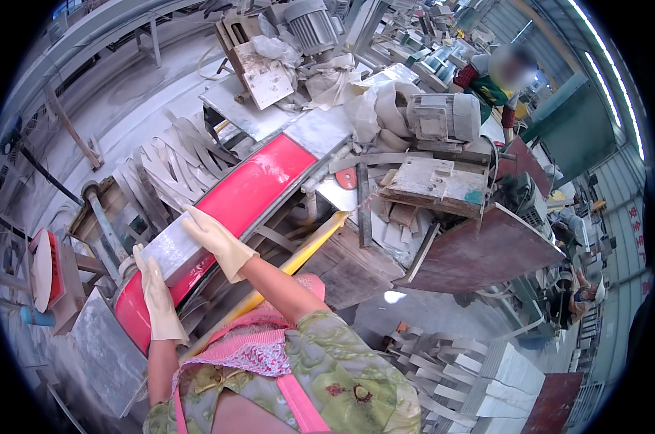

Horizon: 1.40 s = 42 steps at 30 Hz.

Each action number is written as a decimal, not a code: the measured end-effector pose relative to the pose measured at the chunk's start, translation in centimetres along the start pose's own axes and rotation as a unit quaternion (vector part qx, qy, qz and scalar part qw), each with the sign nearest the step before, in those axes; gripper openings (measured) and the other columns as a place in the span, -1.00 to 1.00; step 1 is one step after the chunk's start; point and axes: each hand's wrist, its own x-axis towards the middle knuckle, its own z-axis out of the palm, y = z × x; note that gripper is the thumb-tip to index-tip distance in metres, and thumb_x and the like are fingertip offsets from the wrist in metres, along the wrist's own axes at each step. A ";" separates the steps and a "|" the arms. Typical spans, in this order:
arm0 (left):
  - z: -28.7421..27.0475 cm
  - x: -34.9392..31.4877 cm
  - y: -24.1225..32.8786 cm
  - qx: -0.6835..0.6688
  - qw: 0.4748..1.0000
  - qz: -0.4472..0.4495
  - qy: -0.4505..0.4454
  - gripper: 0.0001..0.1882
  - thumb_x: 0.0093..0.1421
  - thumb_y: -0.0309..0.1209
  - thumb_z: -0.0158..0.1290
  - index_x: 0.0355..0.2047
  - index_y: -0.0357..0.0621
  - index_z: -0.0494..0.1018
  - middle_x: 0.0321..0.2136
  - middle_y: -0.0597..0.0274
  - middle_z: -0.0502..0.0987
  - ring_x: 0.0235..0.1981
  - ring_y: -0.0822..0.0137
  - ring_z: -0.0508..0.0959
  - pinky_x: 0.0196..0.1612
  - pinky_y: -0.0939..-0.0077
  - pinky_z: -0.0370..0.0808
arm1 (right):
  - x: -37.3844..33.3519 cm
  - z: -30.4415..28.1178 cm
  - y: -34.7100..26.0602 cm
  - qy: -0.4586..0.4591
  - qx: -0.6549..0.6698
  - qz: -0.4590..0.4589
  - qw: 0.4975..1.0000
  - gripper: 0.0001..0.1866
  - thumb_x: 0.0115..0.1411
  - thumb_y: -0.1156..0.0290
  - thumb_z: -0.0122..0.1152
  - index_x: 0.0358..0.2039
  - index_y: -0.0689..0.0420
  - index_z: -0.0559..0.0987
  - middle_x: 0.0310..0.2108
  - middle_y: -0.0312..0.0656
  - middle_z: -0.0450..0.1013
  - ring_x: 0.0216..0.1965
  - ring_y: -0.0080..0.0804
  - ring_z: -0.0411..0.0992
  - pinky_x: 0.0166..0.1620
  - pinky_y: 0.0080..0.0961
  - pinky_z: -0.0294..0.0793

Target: The person repeatedly picks up rectangular white planks from a pile, places them on a red conveyor belt, and then stacks them onto a growing pile. The person wears gloves and an apron while performing this repetitive stacking task in a workshop.

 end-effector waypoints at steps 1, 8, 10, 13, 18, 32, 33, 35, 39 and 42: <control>-0.5 0.3 0.0 0.047 0.999 -0.009 -0.019 -0.25 0.49 -0.09 -0.19 0.46 -0.32 -0.14 0.45 -0.01 0.03 0.43 0.17 0.11 0.43 0.36 0.00 | 0.3 0.0 0.4 0.005 -0.021 0.000 1.000 -0.29 0.43 0.12 -0.07 0.39 0.37 0.12 0.43 0.08 0.09 0.47 -0.21 0.02 0.43 -0.41 -0.01; -1.3 3.2 6.5 0.427 0.899 0.051 -0.082 0.01 0.14 -0.06 0.19 0.43 -0.31 -0.03 0.37 -0.25 0.14 0.35 -0.14 0.25 0.38 0.25 0.19 | -0.1 -0.1 1.7 0.028 0.025 -0.038 0.999 -0.28 0.42 0.09 -0.04 0.38 0.36 0.15 0.38 0.13 0.17 0.43 -0.16 0.10 0.40 -0.36 0.07; -0.4 4.1 7.9 0.448 0.882 0.093 -0.115 0.20 -0.11 -0.02 0.36 0.41 -0.37 0.01 0.34 -0.36 0.17 0.37 -0.18 0.21 0.39 0.20 0.16 | 0.0 0.1 1.5 0.020 0.044 -0.034 0.998 -0.29 0.42 0.10 -0.03 0.38 0.36 0.16 0.37 0.13 0.18 0.43 -0.16 0.10 0.40 -0.36 0.09; 0.8 5.9 7.2 0.531 0.812 0.072 -0.231 0.33 -0.25 -0.02 0.41 0.40 -0.43 -0.05 0.37 -0.36 0.08 0.42 -0.18 0.08 0.42 0.14 0.12 | 1.3 0.6 4.3 0.019 0.064 -0.045 0.997 -0.31 0.42 0.14 0.00 0.37 0.37 0.16 0.34 0.11 0.22 0.39 -0.20 0.16 0.37 -0.36 0.15; 3.3 7.7 7.0 0.605 0.735 0.049 -0.302 0.49 -0.40 0.13 0.42 0.38 -0.52 -0.08 0.37 -0.37 0.07 0.43 -0.19 0.05 0.45 0.16 0.05 | 2.0 1.1 5.1 0.036 0.022 -0.064 0.997 -0.34 0.39 0.18 -0.03 0.34 0.39 0.21 0.31 0.19 0.26 0.37 -0.09 0.21 0.36 -0.32 0.18; 4.7 7.2 8.7 0.634 0.714 0.043 -0.294 0.25 -0.22 0.07 0.39 0.36 -0.35 0.06 0.11 -0.21 0.42 0.12 -0.12 0.47 0.20 0.16 0.43 | 2.1 1.2 5.6 0.031 -0.073 -0.067 0.995 -0.33 0.39 0.17 -0.01 0.35 0.36 0.20 0.30 0.20 0.26 0.37 -0.06 0.21 0.37 -0.33 0.16; 2.9 5.8 7.8 0.627 0.729 0.053 -0.269 0.20 -0.20 0.08 0.37 0.34 -0.33 0.11 0.06 -0.21 0.47 0.08 -0.14 0.50 0.17 0.14 0.45 | 1.7 1.8 6.0 0.029 -0.055 -0.113 0.992 -0.33 0.40 0.15 0.03 0.35 0.34 0.21 0.30 0.16 0.27 0.37 -0.09 0.21 0.37 -0.31 0.16; 3.7 5.3 9.7 0.589 0.755 0.068 -0.279 -0.37 -0.07 0.06 0.27 -0.06 -0.04 0.48 -0.18 -0.03 0.59 -0.19 -0.08 0.62 -0.09 0.06 0.56 | 0.5 2.4 4.6 0.028 -0.031 -0.074 0.996 -0.42 0.41 0.13 0.06 0.28 0.28 0.31 0.16 -0.04 0.38 0.21 -0.27 0.33 0.26 -0.34 0.31; 3.8 6.6 7.6 0.544 0.785 0.118 -0.270 -0.23 -0.24 0.10 0.32 -0.05 -0.07 0.50 -0.25 -0.02 0.60 -0.26 -0.08 0.62 -0.18 0.07 0.56 | 2.9 1.3 7.8 -0.041 0.121 -0.006 0.992 -0.68 0.42 0.22 0.03 0.02 0.18 0.46 -0.14 -0.19 0.48 -0.11 -0.38 0.44 -0.02 -0.34 0.49; 5.1 9.3 1.2 0.489 0.792 0.253 -0.262 -0.12 -0.38 0.14 0.35 -0.04 -0.09 0.51 -0.30 -0.02 0.61 -0.32 -0.07 0.62 -0.26 0.08 0.56 | 1.6 -1.3 6.4 -0.013 -0.071 -0.152 0.986 -0.46 0.42 0.22 -0.01 0.28 0.29 0.28 0.18 0.05 0.31 0.19 -0.17 0.30 0.24 -0.19 0.30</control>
